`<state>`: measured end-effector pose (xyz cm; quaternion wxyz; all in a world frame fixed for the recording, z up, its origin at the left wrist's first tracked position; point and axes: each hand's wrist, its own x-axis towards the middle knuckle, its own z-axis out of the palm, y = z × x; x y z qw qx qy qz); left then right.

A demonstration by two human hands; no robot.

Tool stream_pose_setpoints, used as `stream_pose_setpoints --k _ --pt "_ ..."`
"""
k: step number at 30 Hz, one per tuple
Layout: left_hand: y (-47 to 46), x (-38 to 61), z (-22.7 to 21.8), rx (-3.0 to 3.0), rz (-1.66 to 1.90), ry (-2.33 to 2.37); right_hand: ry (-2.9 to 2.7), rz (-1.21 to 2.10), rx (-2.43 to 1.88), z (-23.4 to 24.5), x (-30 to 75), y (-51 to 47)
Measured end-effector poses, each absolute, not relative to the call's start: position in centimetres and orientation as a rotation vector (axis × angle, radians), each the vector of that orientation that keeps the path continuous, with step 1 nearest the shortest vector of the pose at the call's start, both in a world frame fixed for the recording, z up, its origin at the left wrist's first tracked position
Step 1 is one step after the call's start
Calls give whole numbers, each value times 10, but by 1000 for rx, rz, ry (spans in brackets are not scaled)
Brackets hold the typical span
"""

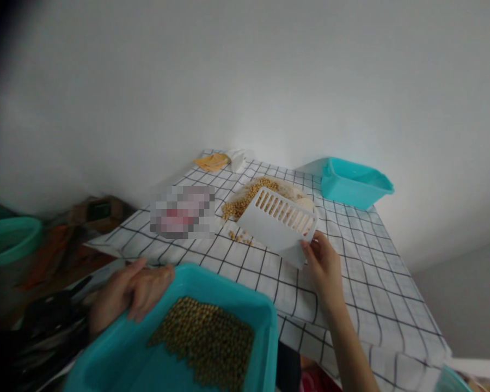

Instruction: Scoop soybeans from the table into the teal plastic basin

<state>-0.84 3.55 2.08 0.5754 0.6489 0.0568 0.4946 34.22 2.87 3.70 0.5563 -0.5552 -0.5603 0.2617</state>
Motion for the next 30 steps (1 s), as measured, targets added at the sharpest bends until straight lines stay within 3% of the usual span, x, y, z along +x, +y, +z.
stream_pose_setpoints --k 4,30 --pt "30 -5 20 1281 1352 422 -1336 640 -1297 37 340 28" --pt "13 2 25 1228 1358 497 -1343 682 -1282 38 338 27"
